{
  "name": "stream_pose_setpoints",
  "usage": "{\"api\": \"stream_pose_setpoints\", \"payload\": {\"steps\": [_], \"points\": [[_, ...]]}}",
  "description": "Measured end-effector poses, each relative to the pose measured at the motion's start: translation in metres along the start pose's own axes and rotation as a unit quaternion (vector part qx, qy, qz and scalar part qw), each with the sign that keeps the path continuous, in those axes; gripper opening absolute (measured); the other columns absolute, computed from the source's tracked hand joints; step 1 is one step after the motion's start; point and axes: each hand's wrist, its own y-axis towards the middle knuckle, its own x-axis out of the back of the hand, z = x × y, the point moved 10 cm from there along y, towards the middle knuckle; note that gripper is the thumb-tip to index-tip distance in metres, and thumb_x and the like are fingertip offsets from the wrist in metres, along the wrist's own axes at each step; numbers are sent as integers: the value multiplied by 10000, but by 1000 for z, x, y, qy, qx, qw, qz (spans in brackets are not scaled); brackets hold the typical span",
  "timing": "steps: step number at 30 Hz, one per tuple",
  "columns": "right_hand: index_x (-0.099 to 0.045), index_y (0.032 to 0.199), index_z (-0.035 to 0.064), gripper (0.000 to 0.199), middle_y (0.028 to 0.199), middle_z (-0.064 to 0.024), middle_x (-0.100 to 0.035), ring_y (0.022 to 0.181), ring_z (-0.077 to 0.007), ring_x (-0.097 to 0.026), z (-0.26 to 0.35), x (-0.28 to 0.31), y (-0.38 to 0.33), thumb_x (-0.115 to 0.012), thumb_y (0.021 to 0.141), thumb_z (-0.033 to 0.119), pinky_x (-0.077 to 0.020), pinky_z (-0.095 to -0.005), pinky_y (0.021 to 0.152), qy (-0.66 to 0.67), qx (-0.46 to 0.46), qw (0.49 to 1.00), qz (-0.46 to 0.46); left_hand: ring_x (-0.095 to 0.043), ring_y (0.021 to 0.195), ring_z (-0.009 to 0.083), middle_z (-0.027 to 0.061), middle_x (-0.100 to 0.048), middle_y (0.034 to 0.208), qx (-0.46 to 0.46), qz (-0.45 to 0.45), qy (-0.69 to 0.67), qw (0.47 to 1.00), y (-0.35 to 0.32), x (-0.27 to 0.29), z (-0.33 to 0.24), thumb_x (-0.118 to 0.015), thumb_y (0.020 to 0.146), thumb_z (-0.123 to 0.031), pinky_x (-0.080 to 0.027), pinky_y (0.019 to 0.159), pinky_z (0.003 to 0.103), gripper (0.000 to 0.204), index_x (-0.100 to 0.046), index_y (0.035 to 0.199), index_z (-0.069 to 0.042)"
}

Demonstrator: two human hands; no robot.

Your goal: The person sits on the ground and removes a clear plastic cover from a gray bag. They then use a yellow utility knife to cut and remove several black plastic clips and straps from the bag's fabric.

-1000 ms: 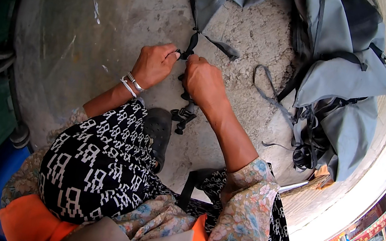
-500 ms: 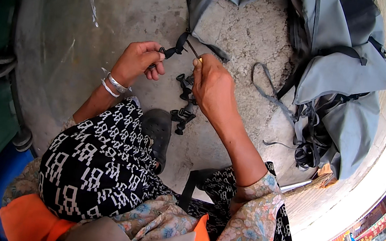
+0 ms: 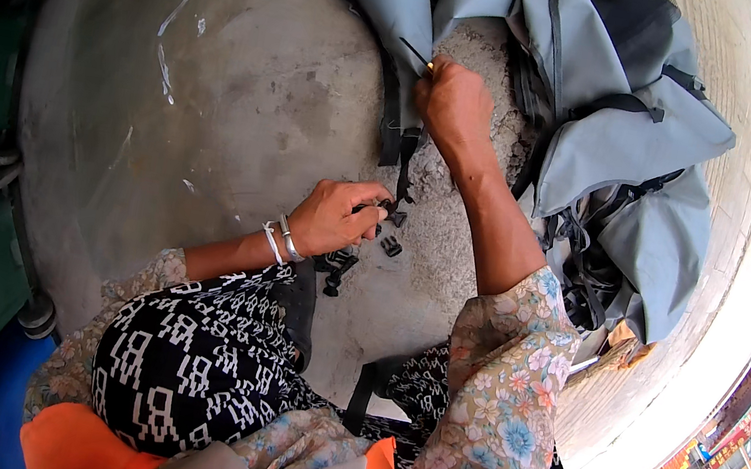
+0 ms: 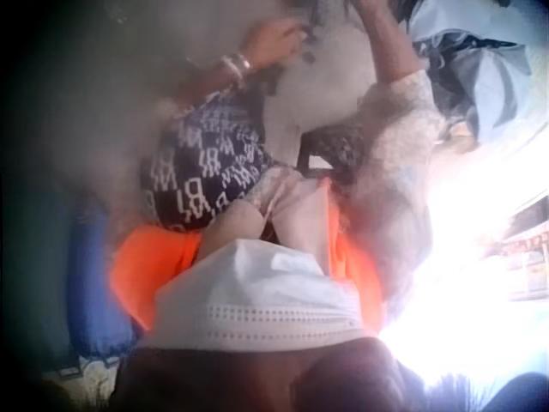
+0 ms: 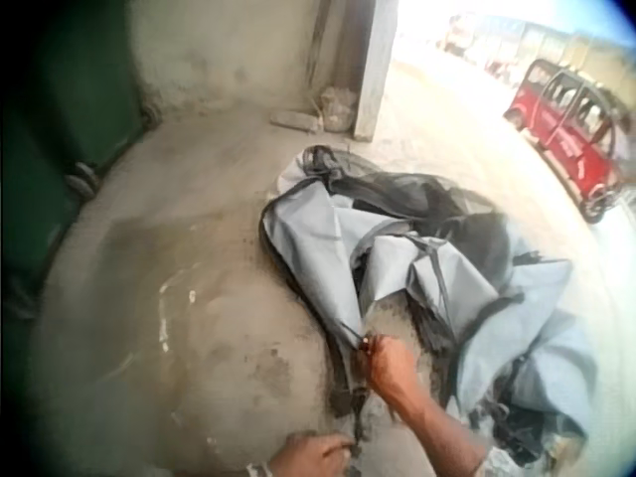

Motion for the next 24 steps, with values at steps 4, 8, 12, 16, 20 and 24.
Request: {"api": "stream_pose_setpoints", "payload": {"steps": [4, 8, 12, 16, 20, 24], "points": [[-550, 840, 38, 155, 785, -214, -643, 750, -429, -622, -98, 55, -64, -603, 805, 179, -490, -509, 667, -135, -45, 990, -17, -687, 624, 228, 136, -660, 662, -113, 47, 113, 986, 14, -55, -10, -545, 891, -135, -530, 596, 347, 195, -605, 1013, 5], [-565, 881, 35, 201, 784, -222, -639, 772, -426, -622, -213, 72, -181, -633, 791, 201, -484, -496, 680, -145, -186, 971, 44, -676, 619, 276, 152, -662, 682, -131, 122, 122, 976, 21, -124, 5, -538, 905, -138, -531, 604, 372, 196, -577, 1036, 2], [-645, 884, 61, 243, 802, -200, -654, 781, -392, -634, -284, 57, -323, -704, 757, 258, -488, -446, 700, -6, -318, 946, 55, -653, 651, 364, 183, -663, 733, -128, 227, 109, 959, 4, -193, 22, -532, 907, -127, -527, 628, 416, 186, -574, 1030, 6], [-652, 829, 51, 263, 732, -157, -648, 687, -301, -628, -316, 35, -388, -735, 743, 285, -481, -386, 660, 36, -407, 909, 86, -632, 720, 424, 231, -642, 744, -127, 310, 209, 919, -13, -247, 53, -535, 891, -124, -511, 674, 473, 179, -572, 1005, 10], [-655, 804, 49, 264, 645, -63, -625, 590, -179, -548, -332, -29, -449, -739, 757, 295, -448, -337, 596, 138, -507, 841, 132, -603, 761, 473, 287, -617, 761, -109, 335, 244, 904, -28, -254, 77, -550, 865, -126, -488, 719, 523, 175, -563, 964, 17], [-634, 820, 28, 334, 641, -75, -600, 598, -163, -526, -316, -20, -465, -718, 796, 350, -442, -326, 585, 200, -519, 830, 38, -600, 758, 473, 291, -608, 748, -101, 333, 221, 911, -25, -251, 84, -562, 855, -129, -485, 723, 527, 170, -561, 928, 24]]}}
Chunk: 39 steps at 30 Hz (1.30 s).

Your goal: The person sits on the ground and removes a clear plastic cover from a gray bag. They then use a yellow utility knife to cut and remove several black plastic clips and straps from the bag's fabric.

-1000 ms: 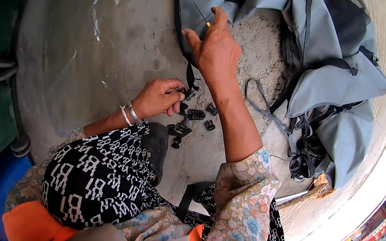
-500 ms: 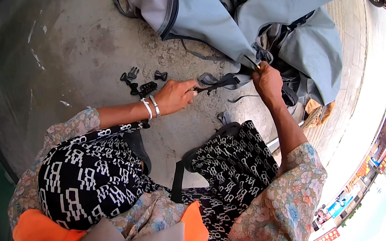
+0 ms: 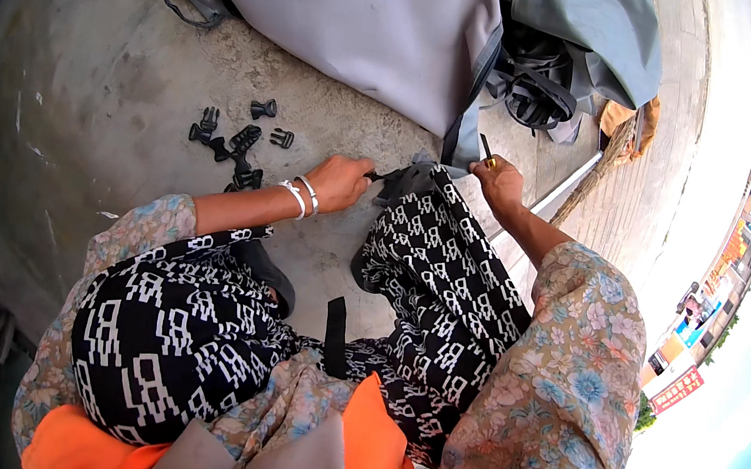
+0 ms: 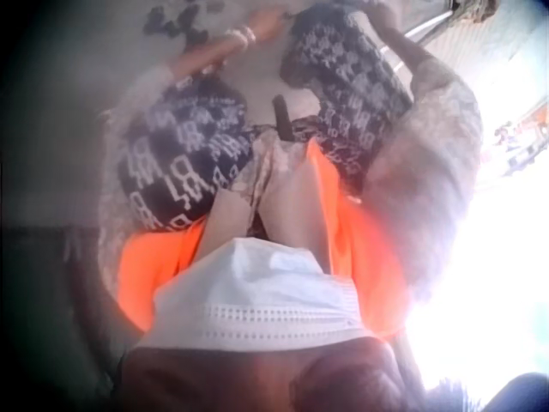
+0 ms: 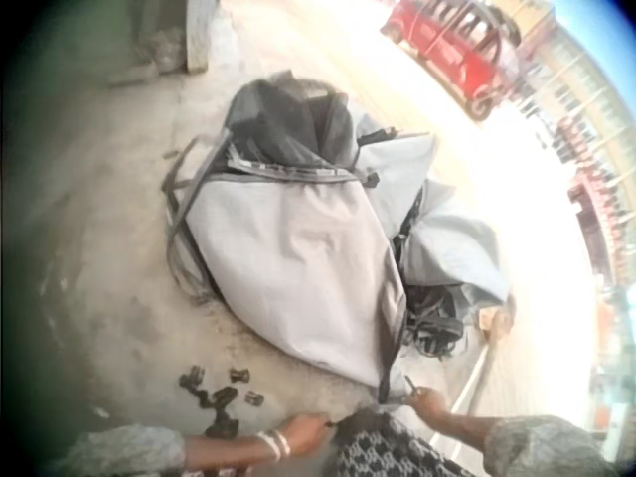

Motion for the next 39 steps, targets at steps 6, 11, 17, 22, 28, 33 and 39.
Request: {"api": "stream_pose_setpoints", "payload": {"steps": [6, 11, 17, 22, 28, 33, 39], "points": [[-490, 983, 1, 414, 678, -163, -539, 644, -275, -544, 136, 6, -91, -441, 981, 412, -444, -402, 648, -110, 125, 977, 133, -597, 722, 467, 278, -603, 712, -8, -30, -20, 999, -2, 21, -7, -544, 890, -138, -479, 672, 517, 170, -555, 865, 29], [-557, 863, 4, 282, 739, -234, -585, 675, -396, -597, 146, -90, -91, -461, 968, 247, -482, -430, 649, -44, 124, 966, 225, -655, 533, 277, 168, -640, 644, 173, 45, -213, 961, -8, 22, 1, -514, 924, -173, -516, 497, 391, 226, -561, 838, 30], [-557, 792, -7, 201, 752, -226, -554, 716, -419, -587, 163, -128, -88, -519, 899, 159, -466, -477, 622, -143, 330, 923, 136, -642, 455, 226, 157, -636, 599, 151, 14, -162, 975, -7, 25, -6, -493, 938, -167, -518, 446, 338, 275, -575, 797, 54], [-581, 761, 11, 164, 751, -198, -523, 719, -409, -579, 144, -136, -84, -541, 843, 146, -466, -485, 624, -208, 353, 908, 87, -647, 480, 277, 193, -631, 612, 75, -39, -73, 994, -2, 36, -15, -515, 919, -136, -538, 506, 368, 236, -572, 791, 55], [-565, 737, -27, 320, 773, -252, -614, 732, -410, -617, 82, -156, -125, -492, 909, 233, -468, -473, 635, -172, 156, 925, 301, -642, 529, 331, 208, -617, 616, 69, -150, -46, 985, -2, 107, -13, -521, 905, -136, -514, 531, 422, 218, -582, 791, 39], [-539, 802, -20, 281, 730, -259, -579, 726, -466, -579, 158, -146, -115, -513, 919, 233, -461, -506, 658, -137, 233, 926, 262, -667, 710, 357, 228, -630, 684, 52, -67, 92, 992, -33, 134, -30, -563, 832, -184, -527, 660, 464, 216, -614, 763, 14], [-501, 871, -37, 236, 700, -274, -570, 689, -473, -576, 226, -132, -86, -469, 946, 185, -467, -528, 629, -246, 364, 866, 238, -658, 762, 358, 193, -651, 817, 41, -1, 233, 972, -70, 139, -33, -614, 808, -243, -514, 669, 439, 234, -708, 823, -29]]}}
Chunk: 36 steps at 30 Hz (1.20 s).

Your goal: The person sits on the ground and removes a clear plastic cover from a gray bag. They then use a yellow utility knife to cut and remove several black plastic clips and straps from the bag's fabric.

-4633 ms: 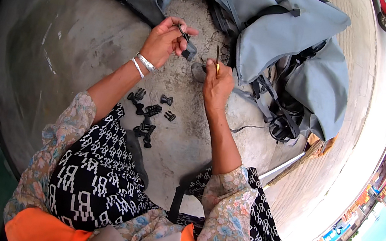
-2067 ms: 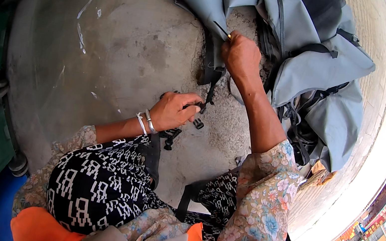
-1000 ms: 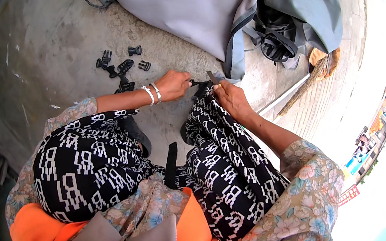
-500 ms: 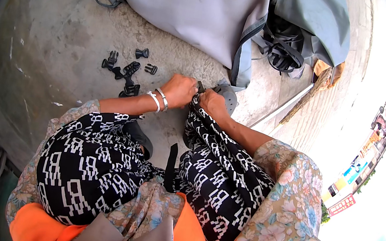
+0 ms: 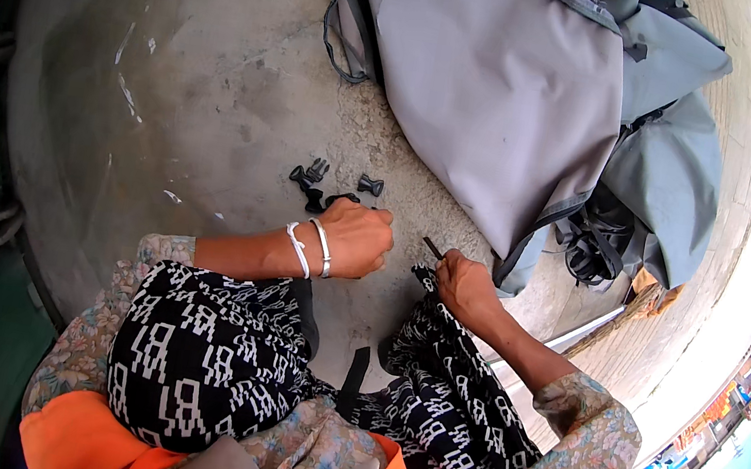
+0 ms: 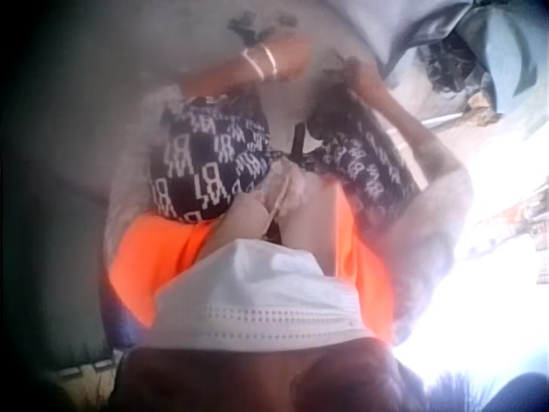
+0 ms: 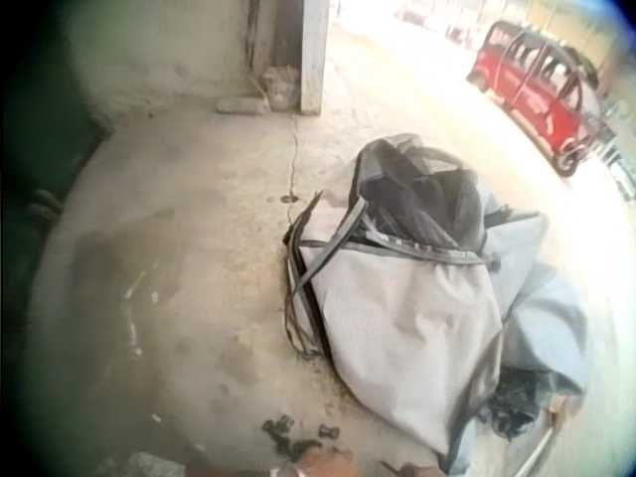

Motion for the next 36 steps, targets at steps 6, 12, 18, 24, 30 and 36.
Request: {"api": "stream_pose_setpoints", "payload": {"steps": [6, 12, 18, 24, 30, 36], "points": [[-480, 883, -15, 228, 628, -207, -488, 578, -411, -548, 92, 92, 42, -450, 985, 187, -453, -475, 543, -99, 93, 986, -93, -637, 699, 246, 81, -670, 870, 205, -623, -49, 753, -73, 201, 138, -733, 780, -243, -512, 703, 364, 379, -619, 1048, -1], [-457, 908, 6, 196, 600, -209, -518, 594, -421, -556, 118, 118, 56, -488, 976, 187, -430, -468, 537, 9, 93, 990, -105, -631, 708, 211, 84, -667, 828, 213, -545, -163, 795, -24, 217, 184, -677, 788, -176, -504, 701, 334, 260, -647, 1002, -31], [-464, 845, -1, 195, 627, -193, -489, 571, -365, -503, 112, 166, 49, -520, 964, 143, -418, -428, 562, 67, 121, 966, -217, -603, 659, 264, 135, -629, 805, 89, -463, -208, 857, -33, 161, 92, -599, 806, -75, -487, 633, 331, 108, -612, 864, 15], [-521, 1017, 12, 223, 799, -204, -607, 746, -369, -605, 118, 235, 59, -625, 895, 168, -464, -426, 645, 46, 118, 938, -322, -621, 754, 325, 160, -621, 820, 92, -452, -205, 864, -24, 123, 75, -582, 831, -57, -498, 693, 382, 101, -568, 891, 23], [-540, 1150, 7, 504, 857, -232, -663, 872, -388, -650, 122, 316, 118, -720, 813, 335, -489, -445, 726, 19, 101, 877, -469, -591, 763, 337, 139, -573, 803, -49, -368, -131, 919, 9, 109, -11, -571, 820, -22, -495, 699, 417, 90, -580, 909, -22], [-589, 753, -37, 238, 650, -236, -557, 583, -344, -574, 101, 329, 86, -654, 765, 192, -460, -415, 604, -23, 71, 908, -412, -586, 990, 309, 142, -617, 999, -161, -387, -58, 906, 6, 122, -57, -681, 801, -144, -449, 899, 415, 283, -606, 1027, 10]]}}
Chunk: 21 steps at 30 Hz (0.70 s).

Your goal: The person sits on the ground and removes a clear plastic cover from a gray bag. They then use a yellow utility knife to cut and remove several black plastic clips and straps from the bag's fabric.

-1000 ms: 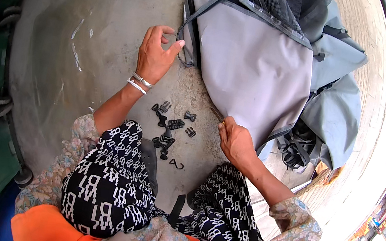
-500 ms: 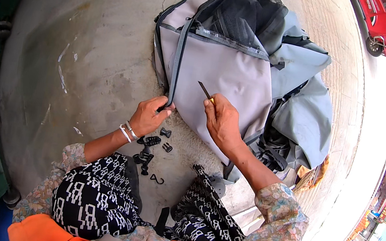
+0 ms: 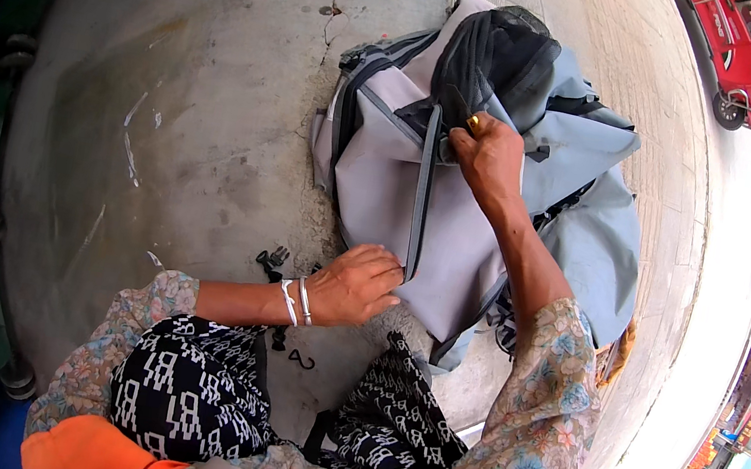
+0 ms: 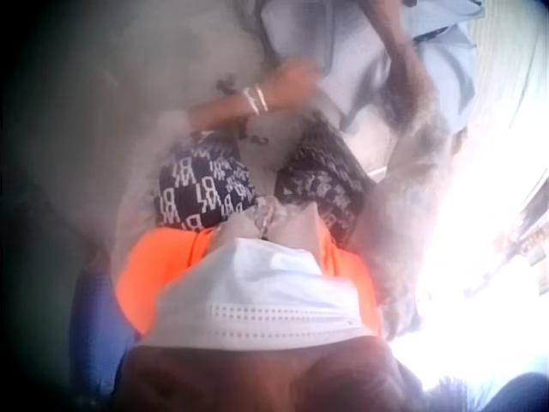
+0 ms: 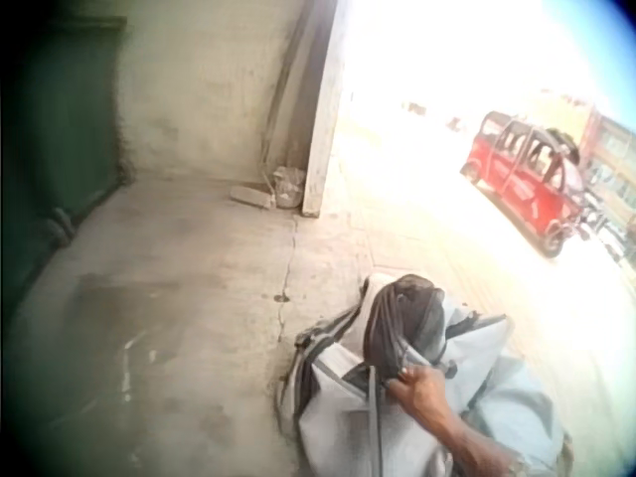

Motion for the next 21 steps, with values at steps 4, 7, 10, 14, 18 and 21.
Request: {"api": "stream_pose_setpoints", "payload": {"steps": [4, 7, 10, 14, 18, 21], "points": [[-509, 744, -45, 285, 601, -204, -490, 516, -284, -445, -45, 101, -54, -653, 803, 194, -409, -378, 540, -93, -20, 992, -78, -628, 936, 307, 147, -649, 976, 48, -87, -6, 995, -10, 65, 30, -722, 807, -202, -497, 839, 405, 313, -659, 1043, -6], [-564, 750, -12, 239, 605, -142, -555, 542, -234, -504, -134, 174, -137, -656, 819, 198, -428, -360, 563, -120, -158, 972, -126, -645, 717, 254, 117, -661, 818, 106, -153, -17, 982, 0, 96, 62, -670, 836, -59, -510, 622, 305, 92, -681, 919, -23], [-624, 815, 5, 227, 689, -147, -617, 639, -223, -581, -302, 230, -235, -610, 846, 229, -471, -361, 625, -227, -234, 933, -151, -631, 678, 228, 104, -657, 787, 145, -141, 4, 979, 15, 108, 67, -655, 842, -38, -491, 596, 302, 61, -680, 897, -31], [-650, 897, 0, 299, 762, -177, -646, 767, -281, -643, -503, 273, -378, -600, 853, 291, -493, -366, 721, 361, -292, 796, -389, -621, 665, 208, 96, -647, 774, 69, -83, -9, 994, 44, 76, 51, -647, 838, -13, -487, 594, 297, 58, -676, 885, -32], [-660, 920, 36, 249, 769, -169, -647, 770, -288, -641, -443, 210, -345, -599, 867, 272, -478, -363, 702, 219, -280, 880, -316, -623, 669, 210, 99, -645, 819, -8, 20, -14, 1000, 73, 51, 15, -661, 836, -30, -498, 607, 300, 89, -670, 925, -29], [-652, 916, 30, 303, 724, -152, -638, 675, -258, -616, -288, 204, -270, -663, 832, 320, -459, -355, 632, -75, -296, 926, -220, -632, 710, 240, 109, -650, 877, -89, 32, -24, 995, 108, 49, -26, -690, 814, -63, -518, 635, 317, 142, -670, 950, -29]]}}
